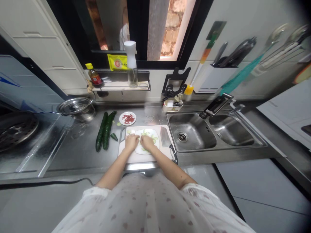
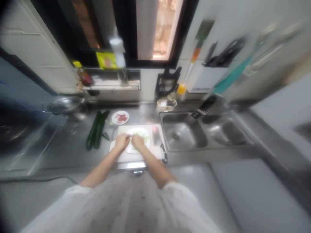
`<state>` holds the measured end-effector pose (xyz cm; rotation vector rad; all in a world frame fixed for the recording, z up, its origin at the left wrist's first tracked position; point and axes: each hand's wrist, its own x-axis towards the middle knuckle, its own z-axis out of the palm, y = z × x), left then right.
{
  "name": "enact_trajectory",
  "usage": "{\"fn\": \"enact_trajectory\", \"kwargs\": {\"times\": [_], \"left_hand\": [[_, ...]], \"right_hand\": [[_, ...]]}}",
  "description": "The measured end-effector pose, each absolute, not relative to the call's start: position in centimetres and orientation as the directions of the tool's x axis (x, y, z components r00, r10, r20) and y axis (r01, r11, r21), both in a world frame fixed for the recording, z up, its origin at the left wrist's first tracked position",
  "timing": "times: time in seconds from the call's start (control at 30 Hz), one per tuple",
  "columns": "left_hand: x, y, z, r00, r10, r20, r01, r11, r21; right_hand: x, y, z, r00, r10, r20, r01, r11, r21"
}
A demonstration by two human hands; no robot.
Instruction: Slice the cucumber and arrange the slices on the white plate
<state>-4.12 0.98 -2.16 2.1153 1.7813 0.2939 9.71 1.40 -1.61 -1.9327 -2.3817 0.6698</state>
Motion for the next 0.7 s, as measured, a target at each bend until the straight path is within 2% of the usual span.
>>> {"fn": "enact_trajectory", "kwargs": {"times": [0.13, 0.43, 0.7], "left_hand": [[-4.2, 1.0, -2.3, 0.169, 0.983, -0.072, 0.919, -0.131, 0.372], [-4.3, 1.0, -2.7, 0.129, 0.990, -0.054, 0.897, -0.094, 0.433], [-4.5, 0.5, -2.7, 0.062, 0.997, -0.037, 0.884, -0.037, 0.467]], "right_hand": [[9.9, 1.2, -1.8, -0.235, 0.938, -0.254, 0.932, 0.144, -0.331], [10.2, 0.8, -1.8, -0.228, 0.944, -0.238, 0.926, 0.135, -0.351], [10.6, -0.1, -1.1, -0.297, 0.931, -0.210, 0.915, 0.214, -0.343]]}}
